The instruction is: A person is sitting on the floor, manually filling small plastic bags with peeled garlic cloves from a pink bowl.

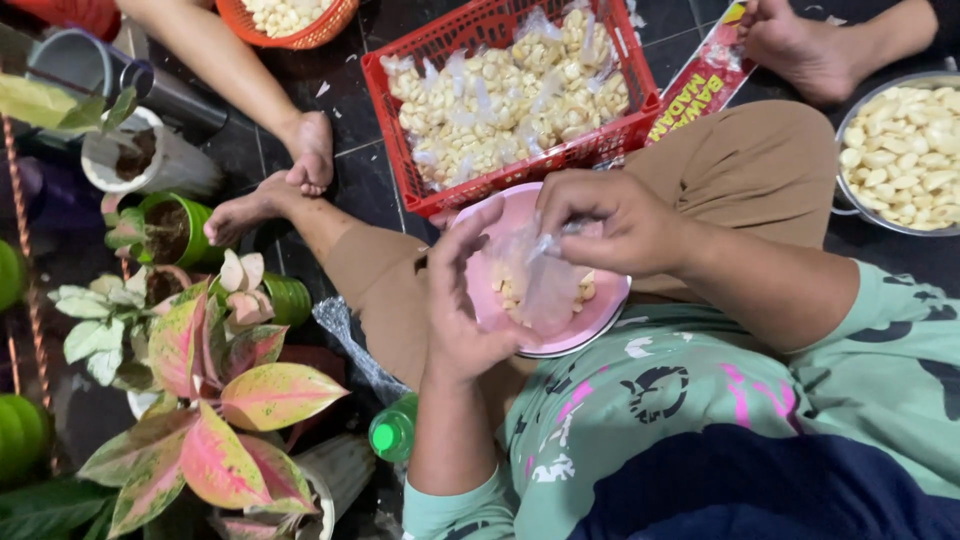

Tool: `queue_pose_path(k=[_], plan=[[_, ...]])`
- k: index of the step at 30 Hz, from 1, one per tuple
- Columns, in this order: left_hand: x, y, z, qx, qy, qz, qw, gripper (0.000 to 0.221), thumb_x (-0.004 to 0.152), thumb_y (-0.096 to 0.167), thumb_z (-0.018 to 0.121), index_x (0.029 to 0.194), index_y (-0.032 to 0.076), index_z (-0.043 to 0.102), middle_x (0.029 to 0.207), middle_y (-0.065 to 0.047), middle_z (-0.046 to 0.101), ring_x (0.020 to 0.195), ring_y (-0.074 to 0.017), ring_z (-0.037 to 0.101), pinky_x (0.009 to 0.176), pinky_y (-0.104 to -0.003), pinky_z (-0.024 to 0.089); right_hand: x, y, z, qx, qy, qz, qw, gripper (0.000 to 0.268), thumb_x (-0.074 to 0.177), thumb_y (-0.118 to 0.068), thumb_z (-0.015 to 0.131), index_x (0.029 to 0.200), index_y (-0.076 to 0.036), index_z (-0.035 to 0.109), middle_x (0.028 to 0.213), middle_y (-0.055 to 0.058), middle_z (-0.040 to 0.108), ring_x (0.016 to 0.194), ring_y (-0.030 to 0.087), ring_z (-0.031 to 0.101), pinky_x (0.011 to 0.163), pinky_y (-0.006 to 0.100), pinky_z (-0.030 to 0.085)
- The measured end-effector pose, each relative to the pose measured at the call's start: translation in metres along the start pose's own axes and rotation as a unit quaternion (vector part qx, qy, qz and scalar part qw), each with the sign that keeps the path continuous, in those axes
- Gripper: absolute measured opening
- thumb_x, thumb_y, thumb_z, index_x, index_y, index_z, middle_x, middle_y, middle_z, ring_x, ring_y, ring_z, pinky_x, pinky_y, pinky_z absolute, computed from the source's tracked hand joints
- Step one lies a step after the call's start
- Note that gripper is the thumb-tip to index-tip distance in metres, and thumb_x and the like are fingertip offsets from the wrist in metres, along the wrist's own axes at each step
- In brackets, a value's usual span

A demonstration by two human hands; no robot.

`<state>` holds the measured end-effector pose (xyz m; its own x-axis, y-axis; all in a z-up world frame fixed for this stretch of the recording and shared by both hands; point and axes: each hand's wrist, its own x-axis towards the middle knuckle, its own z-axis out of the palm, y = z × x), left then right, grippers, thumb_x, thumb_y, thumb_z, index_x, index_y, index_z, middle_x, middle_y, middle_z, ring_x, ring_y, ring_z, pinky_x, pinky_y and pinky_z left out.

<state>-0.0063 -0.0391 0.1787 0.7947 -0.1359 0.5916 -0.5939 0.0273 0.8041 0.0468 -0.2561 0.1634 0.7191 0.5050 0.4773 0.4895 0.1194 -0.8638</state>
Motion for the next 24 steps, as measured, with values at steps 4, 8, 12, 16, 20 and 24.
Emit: queue_pose_path(k=[4, 8, 12, 16, 20, 24], plan=[[-0.042, -0.055, 0.023, 0.031, -0.120, -0.265, 0.956, 0.080, 0.063, 0.023, 0.091, 0.128, -0.005, 0.056, 0.114, -0.032, 0.059, 0.103, -0.0402, 0.061, 0.096, -0.055, 0.044, -0.016, 0.010, -0.006, 0.106, 0.093, 0.026, 0.990, 0.011, 0.089, -0.007, 0.075, 0.091, 0.000, 0.068, 0.091, 0.012, 0.068, 0.083, 0.021, 0.067, 0.078, 0.034, 0.052], [-0.093, -0.112, 0.031, -0.029, -0.099, -0.303, 0.947, 0.024, 0.082, -0.004, 0.062, 0.104, -0.005, 0.073, 0.083, -0.020, 0.066, 0.081, -0.0258, 0.057, 0.075, -0.047, 0.052, -0.026, 0.014, -0.019, 0.057, 0.155, 0.056, 0.985, 0.028, 0.090, -0.011, 0.076, 0.112, 0.002, 0.067, 0.097, 0.009, 0.069, 0.090, 0.016, 0.064, 0.087, 0.035, 0.051], [-0.086, -0.118, 0.009, -0.018, 0.024, -0.370, 0.929, 0.019, 0.086, 0.012, 0.066, 0.096, 0.003, 0.079, 0.090, -0.015, 0.073, 0.079, -0.0240, 0.062, 0.080, -0.039, 0.050, -0.051, 0.077, 0.007, 0.081, 0.144, 0.101, 0.981, 0.076, 0.083, -0.027, 0.081, 0.145, -0.009, 0.042, 0.129, 0.008, 0.061, 0.099, 0.013, 0.064, 0.067, 0.016, 0.050], [-0.099, -0.129, 0.026, 0.045, -0.093, -0.385, 0.917, 0.032, 0.086, 0.005, 0.066, 0.116, 0.007, 0.076, 0.103, -0.013, 0.076, 0.094, -0.0211, 0.068, 0.088, -0.042, 0.054, -0.056, 0.070, 0.045, 0.068, 0.036, 0.383, 0.921, 0.047, 0.075, -0.036, 0.082, 0.108, -0.004, 0.075, 0.100, 0.014, 0.077, 0.082, 0.020, 0.072, 0.068, 0.028, 0.056], [-0.032, -0.050, 0.025, 0.043, -0.148, -0.354, 0.922, 0.060, 0.075, -0.007, 0.066, 0.134, 0.000, 0.061, 0.126, -0.029, 0.068, 0.119, -0.0380, 0.064, 0.106, -0.051, 0.050, -0.040, 0.060, 0.003, -0.028, 0.132, 0.619, 0.774, 0.091, 0.089, -0.071, 0.052, 0.129, 0.009, 0.067, 0.137, 0.030, 0.063, 0.134, 0.042, 0.057, 0.116, 0.051, 0.040], [-0.049, -0.119, -0.058, 0.276, -0.007, -0.123, 0.953, 0.060, 0.083, 0.040, 0.084, 0.131, 0.009, 0.067, 0.123, -0.011, 0.068, 0.113, -0.0268, 0.062, 0.097, -0.036, 0.050, -0.034, 0.091, -0.103, -0.065, 0.309, 0.576, 0.754, 0.067, 0.089, -0.059, 0.060, 0.130, -0.008, 0.071, 0.134, 0.019, 0.066, 0.131, 0.038, 0.058, 0.109, 0.046, 0.046]])
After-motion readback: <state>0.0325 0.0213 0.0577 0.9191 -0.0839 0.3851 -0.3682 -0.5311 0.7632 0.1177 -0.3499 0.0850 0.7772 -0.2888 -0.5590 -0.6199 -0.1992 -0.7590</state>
